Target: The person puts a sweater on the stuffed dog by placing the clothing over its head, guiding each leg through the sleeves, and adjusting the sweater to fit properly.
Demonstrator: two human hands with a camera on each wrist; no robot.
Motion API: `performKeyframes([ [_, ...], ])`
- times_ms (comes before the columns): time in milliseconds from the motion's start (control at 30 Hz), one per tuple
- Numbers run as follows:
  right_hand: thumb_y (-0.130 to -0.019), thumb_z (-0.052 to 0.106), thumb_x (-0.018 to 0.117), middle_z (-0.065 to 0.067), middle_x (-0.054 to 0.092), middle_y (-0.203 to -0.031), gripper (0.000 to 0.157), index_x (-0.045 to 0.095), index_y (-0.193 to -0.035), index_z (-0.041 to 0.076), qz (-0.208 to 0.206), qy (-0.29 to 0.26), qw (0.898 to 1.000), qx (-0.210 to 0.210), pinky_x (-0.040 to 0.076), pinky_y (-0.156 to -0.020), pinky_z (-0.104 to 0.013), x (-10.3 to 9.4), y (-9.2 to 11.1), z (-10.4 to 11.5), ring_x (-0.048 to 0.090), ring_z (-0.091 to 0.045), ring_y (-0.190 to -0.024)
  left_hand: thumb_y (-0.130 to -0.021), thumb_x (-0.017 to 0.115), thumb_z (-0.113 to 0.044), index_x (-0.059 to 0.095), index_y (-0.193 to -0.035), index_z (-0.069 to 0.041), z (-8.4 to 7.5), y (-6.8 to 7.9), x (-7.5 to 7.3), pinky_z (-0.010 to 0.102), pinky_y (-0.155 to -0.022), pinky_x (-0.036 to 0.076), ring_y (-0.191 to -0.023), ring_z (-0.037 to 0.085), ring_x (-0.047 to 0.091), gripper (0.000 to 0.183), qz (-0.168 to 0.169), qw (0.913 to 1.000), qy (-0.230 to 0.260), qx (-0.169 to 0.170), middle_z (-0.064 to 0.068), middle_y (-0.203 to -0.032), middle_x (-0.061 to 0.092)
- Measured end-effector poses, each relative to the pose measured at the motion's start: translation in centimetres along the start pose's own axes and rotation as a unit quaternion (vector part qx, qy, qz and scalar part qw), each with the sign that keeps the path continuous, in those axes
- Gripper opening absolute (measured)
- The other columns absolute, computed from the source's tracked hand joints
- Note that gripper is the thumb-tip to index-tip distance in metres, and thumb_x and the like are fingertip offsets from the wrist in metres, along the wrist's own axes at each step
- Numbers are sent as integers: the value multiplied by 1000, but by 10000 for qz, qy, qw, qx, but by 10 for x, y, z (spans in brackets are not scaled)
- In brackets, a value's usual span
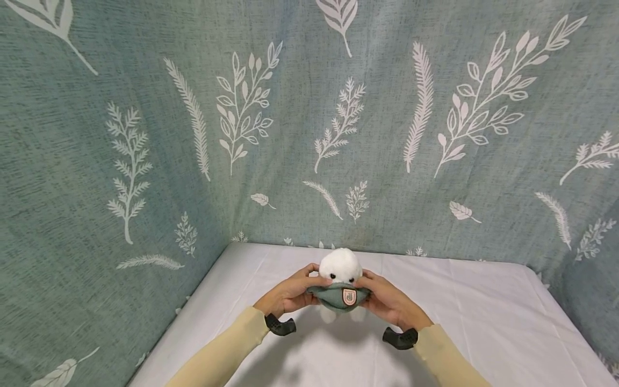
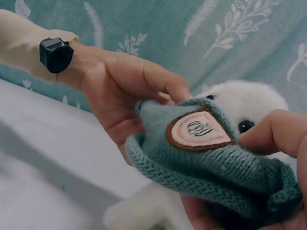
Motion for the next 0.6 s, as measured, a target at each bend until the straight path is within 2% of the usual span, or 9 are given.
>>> performKeyframes([
  [100, -104, 12, 50, -25, 22, -162, 73, 10, -164, 3, -77, -37, 10000, -51, 46, -105, -35, 1, -1, 0, 49, -20, -129, -91, 76, -8, 47, -121, -8, -1, 0, 1, 39, -77, 58, -90, 23, 70, 42, 56, 10000, 30, 42, 20, -123, 65],
  [333, -99, 3, 49, -24, 15, -165, 78, 6, -164, 4, -167, -314, 9993, -86, 43, -108, -35, 7, -2, -2, 43, -22, -133, -91, 70, 4, 48, -124, -7, 3, 0, 0, 41, -82, 57, -99, 26, 69, 41, 127, 9982, 590, -18, 24, -129, 62],
  [500, -95, -3, 50, -25, 14, -165, 84, 4, -165, 5, -320, -360, 9988, -88, 45, -104, -33, 10, -1, -2, 37, -28, -138, -89, 68, 11, 48, -125, -7, 4, 0, 1, 41, -81, 57, -101, 27, 68, 44, 108, 9978, 658, -8, 24, -129, 61],
  [600, -91, -8, 49, -27, 14, -164, 89, 2, -165, 5, -398, -368, 9985, -106, 44, -103, -32, 11, -1, -4, 29, -33, -144, -84, 65, 19, 47, -125, -5, 5, 0, 2, 38, -78, 56, -102, 29, 66, 51, -13, 9982, 604, 51, 25, -129, 58],
])
Point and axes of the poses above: each hand's wrist, its own y-axis away from the middle knuckle, its own x-axis out of the palm, z = x × y, the point moved 3 cm from there along -y, towards the middle knuckle
